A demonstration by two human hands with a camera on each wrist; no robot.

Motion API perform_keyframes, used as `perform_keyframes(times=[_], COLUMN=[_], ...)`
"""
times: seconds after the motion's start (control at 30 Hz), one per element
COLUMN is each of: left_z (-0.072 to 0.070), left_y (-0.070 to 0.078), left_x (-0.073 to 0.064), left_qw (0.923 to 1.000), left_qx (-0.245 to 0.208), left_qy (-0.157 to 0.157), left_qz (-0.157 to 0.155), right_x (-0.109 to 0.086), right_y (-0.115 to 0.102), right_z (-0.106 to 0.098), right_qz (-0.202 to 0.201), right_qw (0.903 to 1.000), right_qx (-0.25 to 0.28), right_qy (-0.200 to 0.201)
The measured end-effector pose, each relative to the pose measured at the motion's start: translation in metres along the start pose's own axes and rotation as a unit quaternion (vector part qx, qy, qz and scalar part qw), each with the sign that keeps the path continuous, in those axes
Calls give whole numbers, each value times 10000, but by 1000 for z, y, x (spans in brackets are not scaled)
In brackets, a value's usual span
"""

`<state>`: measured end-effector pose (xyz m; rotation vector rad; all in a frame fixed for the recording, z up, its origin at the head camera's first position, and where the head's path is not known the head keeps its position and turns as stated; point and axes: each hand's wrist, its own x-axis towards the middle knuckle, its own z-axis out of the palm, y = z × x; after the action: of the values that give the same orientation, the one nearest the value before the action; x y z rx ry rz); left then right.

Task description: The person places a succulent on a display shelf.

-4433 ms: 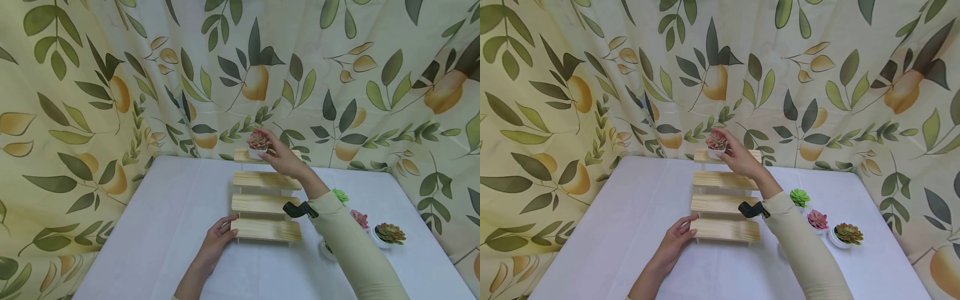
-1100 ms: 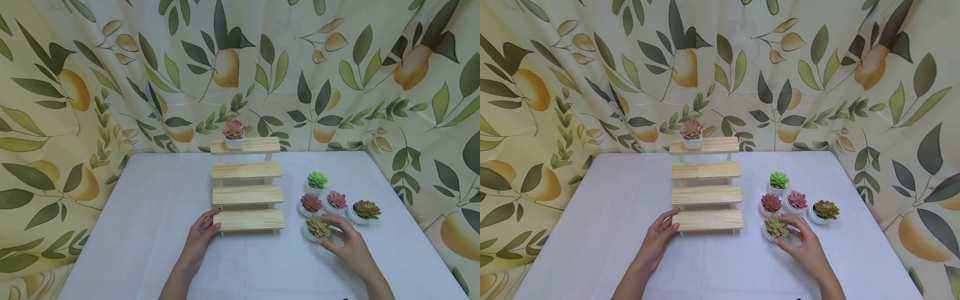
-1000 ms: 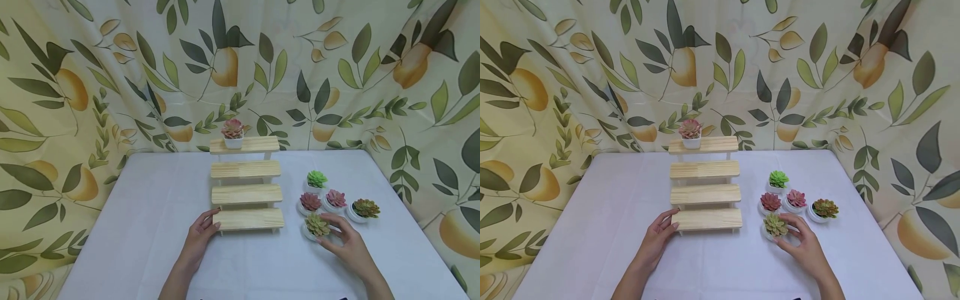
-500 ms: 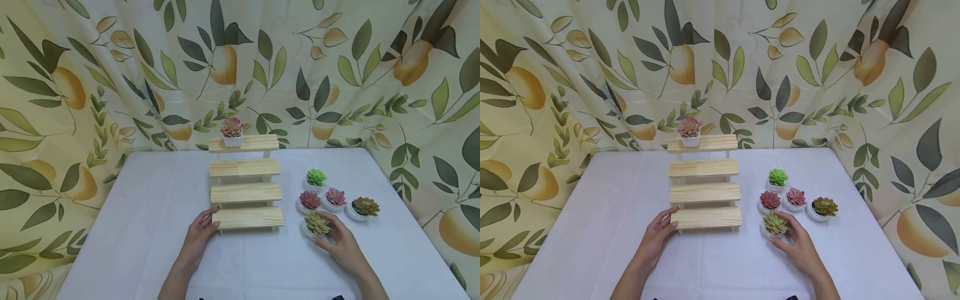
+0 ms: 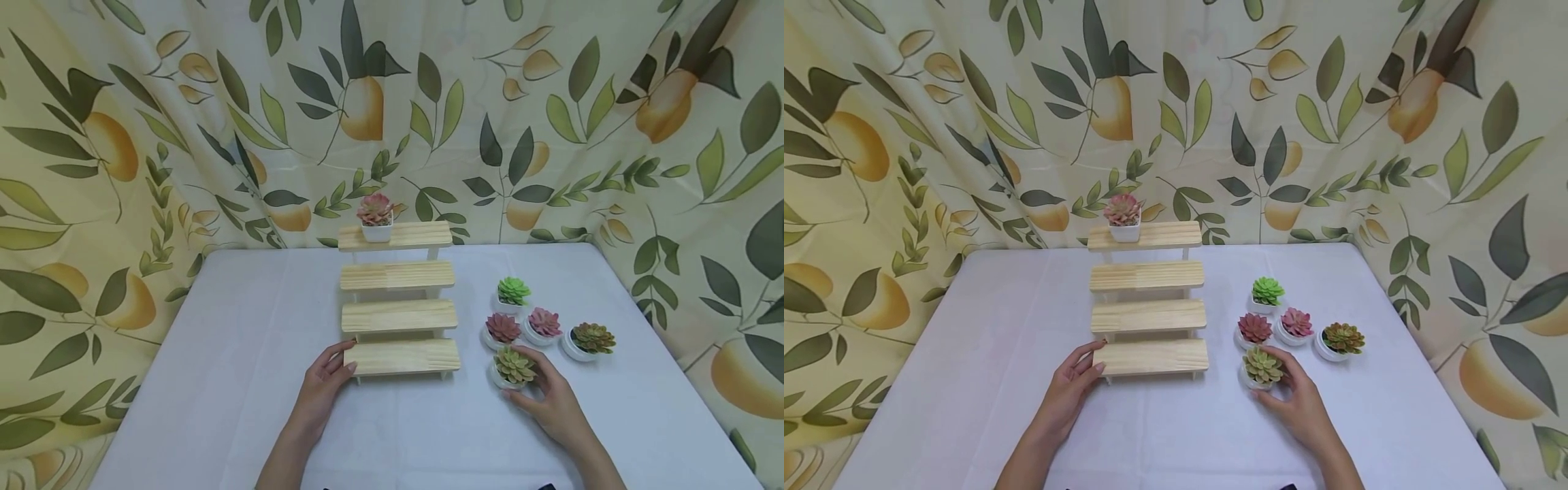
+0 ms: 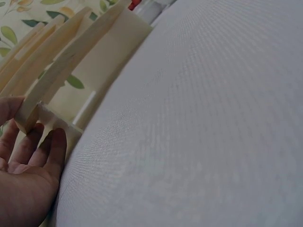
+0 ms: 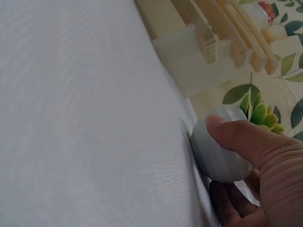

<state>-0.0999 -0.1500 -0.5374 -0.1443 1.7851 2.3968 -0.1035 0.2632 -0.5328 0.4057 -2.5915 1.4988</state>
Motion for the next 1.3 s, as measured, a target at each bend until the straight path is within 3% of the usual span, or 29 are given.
perform_keyframes(times=[0.33,0.93,1.13,1.3], left_z=[-2,-2,-1,-2], left_y=[0,1,0,-1], left_x=[0,0,-1,-1], left_qw=[9999,10000,9999,9998], left_qx=[66,74,88,102], left_qy=[79,-46,-106,-107], left_qz=[17,38,79,128], right_x=[3,5,20,42], right_y=[-4,-19,-36,-57], right_z=[-1,-6,-8,-11], right_qz=[-43,-62,-496,-754], right_qw=[10000,9985,9964,9957], right_qx=[-27,377,507,267], right_qy=[-3,396,469,464])
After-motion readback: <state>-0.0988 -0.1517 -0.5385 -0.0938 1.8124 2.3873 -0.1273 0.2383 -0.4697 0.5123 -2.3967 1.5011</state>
